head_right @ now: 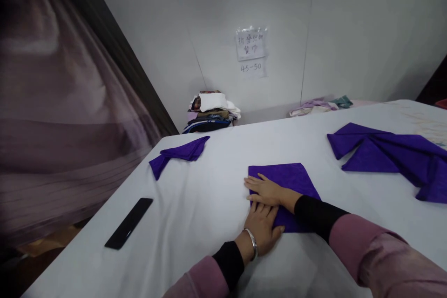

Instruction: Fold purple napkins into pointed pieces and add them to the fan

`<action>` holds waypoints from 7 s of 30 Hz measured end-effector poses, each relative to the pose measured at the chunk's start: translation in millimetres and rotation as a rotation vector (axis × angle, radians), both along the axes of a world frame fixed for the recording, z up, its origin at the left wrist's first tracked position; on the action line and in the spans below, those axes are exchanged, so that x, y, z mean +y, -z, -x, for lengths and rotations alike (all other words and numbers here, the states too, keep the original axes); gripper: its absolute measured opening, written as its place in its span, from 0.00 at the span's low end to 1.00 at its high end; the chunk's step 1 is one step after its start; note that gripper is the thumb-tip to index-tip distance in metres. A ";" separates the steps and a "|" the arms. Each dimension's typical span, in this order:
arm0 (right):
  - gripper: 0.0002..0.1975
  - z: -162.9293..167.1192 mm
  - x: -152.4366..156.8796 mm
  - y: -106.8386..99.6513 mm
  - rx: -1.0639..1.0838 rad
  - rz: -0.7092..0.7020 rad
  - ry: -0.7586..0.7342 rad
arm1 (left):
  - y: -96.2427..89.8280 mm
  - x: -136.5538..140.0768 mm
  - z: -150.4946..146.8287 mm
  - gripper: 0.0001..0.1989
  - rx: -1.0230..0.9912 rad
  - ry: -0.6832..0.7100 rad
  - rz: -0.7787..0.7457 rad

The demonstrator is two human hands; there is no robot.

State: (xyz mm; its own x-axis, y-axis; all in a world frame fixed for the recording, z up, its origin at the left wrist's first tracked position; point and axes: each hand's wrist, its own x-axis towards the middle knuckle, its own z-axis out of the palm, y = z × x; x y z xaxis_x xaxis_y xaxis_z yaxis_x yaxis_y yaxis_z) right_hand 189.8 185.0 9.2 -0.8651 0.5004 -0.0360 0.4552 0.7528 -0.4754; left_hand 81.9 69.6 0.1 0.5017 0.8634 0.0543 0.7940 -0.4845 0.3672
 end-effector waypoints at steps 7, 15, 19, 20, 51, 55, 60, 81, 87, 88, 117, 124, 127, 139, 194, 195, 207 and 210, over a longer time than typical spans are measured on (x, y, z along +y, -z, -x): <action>0.33 9.1 39.3 6.4 -0.015 -0.102 0.045 | -1.2 -0.6 0.2 0.32 -0.001 -0.004 0.060; 0.36 19.7 65.0 23.1 -0.008 -0.173 0.116 | -4.3 -0.5 0.6 0.32 0.035 -0.002 0.067; 0.37 21.3 61.9 12.8 -0.019 -0.155 0.124 | -3.8 1.3 0.7 0.32 0.068 0.005 0.061; 0.37 21.5 60.1 8.9 -0.024 -0.143 0.129 | -3.3 1.6 0.7 0.32 0.068 0.002 0.056; 0.39 -74.0 26.0 29.7 -0.101 -0.299 0.560 | -7.8 118.3 -4.1 0.32 0.193 -0.334 -0.041; 0.40 -76.8 28.5 28.3 -0.103 -0.268 0.545 | 10.1 119.2 0.3 0.34 0.194 -0.345 -0.066; 0.40 -104.8 34.2 29.7 -0.174 -0.218 0.735 | 10.2 117.9 0.9 0.35 0.195 -0.343 -0.073; 0.33 -29.6 -70.4 5.8 0.014 -0.301 0.607 | -10.1 71.6 7.7 0.25 0.178 -0.379 -0.067; 0.27 -20.7 -71.0 14.1 0.007 -0.372 0.603 | -1.1 33.0 9.8 0.26 0.228 -0.431 -0.064; 0.26 -19.1 -71.2 14.5 0.004 -0.393 0.603 | -0.5 31.8 8.3 0.26 0.235 -0.428 -0.078; 0.28 -142.4 -71.7 51.6 -0.219 -0.525 0.857 | -4.6 22.9 -31.6 0.28 0.225 -0.336 -0.180; 0.22 -149.0 -73.2 55.1 -0.229 -0.545 0.741 | 7.0 26.3 -40.2 0.30 0.215 -0.294 -0.128; 0.23 -148.3 -74.0 52.9 -0.225 -0.529 0.771 | 12.5 26.4 -12.9 0.31 0.219 -0.375 -0.098; 0.22 -154.8 -71.2 62.0 -0.247 -0.554 0.715 | 8.7 0.1 13.8 0.34 0.181 -0.360 -0.081; 0.33 -66.5 -31.1 -3.5 -0.137 -0.261 0.497 | 1.9 -1.4 14.5 0.34 0.127 -0.216 -0.012; 0.33 -53.9 -36.0 -10.3 -0.099 -0.203 0.374 | 1.5 -1.7 14.4 0.34 0.121 -0.215 -0.010; 0.31 -4.4 -18.4 -7.2 -0.042 -0.008 0.031 | 1.1 -4.8 11.1 0.33 0.113 -0.207 -0.014; 0.30 -5.1 -7.7 -4.1 -0.051 -0.044 0.029 | 1.1 -5.6 10.3 0.33 0.142 -0.209 -0.025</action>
State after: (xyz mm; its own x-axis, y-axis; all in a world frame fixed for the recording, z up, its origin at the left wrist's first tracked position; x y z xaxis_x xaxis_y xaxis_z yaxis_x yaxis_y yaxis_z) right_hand 194.9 177.4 13.3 -0.8476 0.5276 -0.0573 0.5003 0.7584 -0.4177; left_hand 71.6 64.0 -1.0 0.3165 0.9484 0.0182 0.9208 -0.3118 0.2345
